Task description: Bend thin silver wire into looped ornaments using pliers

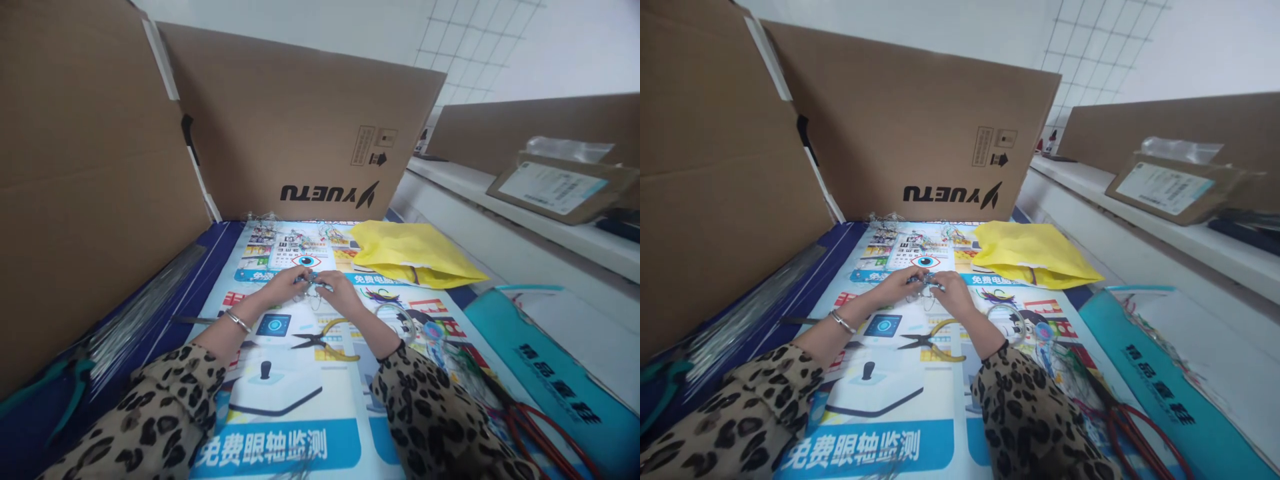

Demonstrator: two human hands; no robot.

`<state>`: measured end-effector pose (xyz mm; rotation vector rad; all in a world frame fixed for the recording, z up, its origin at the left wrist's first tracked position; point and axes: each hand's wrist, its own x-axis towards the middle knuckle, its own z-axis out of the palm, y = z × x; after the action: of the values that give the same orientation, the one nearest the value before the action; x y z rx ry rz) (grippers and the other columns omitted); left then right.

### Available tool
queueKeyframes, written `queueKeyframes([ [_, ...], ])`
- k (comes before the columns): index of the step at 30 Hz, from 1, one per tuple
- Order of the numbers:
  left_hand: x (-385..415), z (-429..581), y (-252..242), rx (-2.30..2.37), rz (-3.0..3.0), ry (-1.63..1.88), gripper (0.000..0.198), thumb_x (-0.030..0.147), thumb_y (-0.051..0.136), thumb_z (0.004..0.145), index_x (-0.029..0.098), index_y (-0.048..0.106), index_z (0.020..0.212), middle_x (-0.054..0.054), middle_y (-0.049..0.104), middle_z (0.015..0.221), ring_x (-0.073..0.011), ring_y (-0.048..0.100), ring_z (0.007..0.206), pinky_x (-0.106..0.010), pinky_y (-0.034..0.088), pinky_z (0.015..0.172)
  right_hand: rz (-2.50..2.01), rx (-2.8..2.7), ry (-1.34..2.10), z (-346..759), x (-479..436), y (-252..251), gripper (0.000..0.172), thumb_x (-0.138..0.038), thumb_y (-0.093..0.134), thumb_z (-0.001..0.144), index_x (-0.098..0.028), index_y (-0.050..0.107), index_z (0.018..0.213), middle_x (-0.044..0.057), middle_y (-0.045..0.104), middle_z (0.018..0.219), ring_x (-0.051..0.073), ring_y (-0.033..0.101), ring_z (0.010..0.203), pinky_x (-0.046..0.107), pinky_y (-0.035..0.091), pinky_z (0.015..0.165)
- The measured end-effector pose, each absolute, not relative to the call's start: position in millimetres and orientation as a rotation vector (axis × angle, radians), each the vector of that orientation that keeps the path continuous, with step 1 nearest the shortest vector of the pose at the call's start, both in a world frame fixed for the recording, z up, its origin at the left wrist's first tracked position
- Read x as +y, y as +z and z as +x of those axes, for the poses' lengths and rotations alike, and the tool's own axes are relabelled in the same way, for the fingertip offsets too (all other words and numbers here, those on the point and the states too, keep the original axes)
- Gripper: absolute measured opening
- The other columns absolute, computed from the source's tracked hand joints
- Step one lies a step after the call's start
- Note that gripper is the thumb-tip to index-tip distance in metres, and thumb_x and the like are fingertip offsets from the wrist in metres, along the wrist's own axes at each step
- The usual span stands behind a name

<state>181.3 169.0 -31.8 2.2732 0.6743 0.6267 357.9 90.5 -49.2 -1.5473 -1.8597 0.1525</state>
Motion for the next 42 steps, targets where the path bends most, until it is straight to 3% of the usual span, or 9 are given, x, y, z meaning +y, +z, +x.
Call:
queueKeyframes([
  [8,168.7,179.5,-28.9,0.706,2.308,0.641,0.014,0.019,0.051,0.072,0.02,0.054,0.086,-0.003,0.065,0.103,-0.0204,0.059,0.098,-0.034,0.044,0.09,-1.573,-1.811,0.098,353.9,87.7,-46.4,0.013,-0.018,0.062,0.073,-0.022,0.067,0.083,0.005,0.066,0.099,0.02,0.057,0.098,0.037,0.04,0.091],
  [22,167.8,178.7,-27.7,0.706,2.346,0.653,0.013,0.015,0.051,0.069,0.019,0.056,0.08,-0.006,0.061,0.118,-0.0212,0.054,0.111,-0.034,0.04,0.097,-1.561,-1.826,0.078,353.5,87.4,-43.7,0.009,-0.017,0.062,0.071,-0.019,0.065,0.079,0.005,0.066,0.09,0.02,0.056,0.092,0.036,0.039,0.089],
  [34,167.3,177.2,-29.0,0.697,2.346,0.782,0.025,0.005,0.042,0.067,0.019,0.058,0.081,-0.004,0.062,0.115,-0.0176,0.056,0.11,-0.034,0.042,0.097,-1.576,-1.752,0.046,353.4,84.3,-41.7,0.021,-0.014,0.057,0.069,-0.022,0.067,0.085,0.003,0.068,0.092,0.021,0.056,0.093,0.037,0.042,0.087],
  [42,154.2,177.7,-15.8,0.667,2.32,1.109,0.023,0.004,0.039,0.071,0.019,0.057,0.07,-0.004,0.068,0.098,-0.0157,0.06,0.098,-0.032,0.046,0.091,-1.596,-1.643,-0.027,354.7,82.4,-39.9,0.028,-0.006,0.047,0.068,-0.021,0.068,0.079,0.004,0.067,0.086,0.021,0.055,0.09,0.037,0.043,0.086],
])
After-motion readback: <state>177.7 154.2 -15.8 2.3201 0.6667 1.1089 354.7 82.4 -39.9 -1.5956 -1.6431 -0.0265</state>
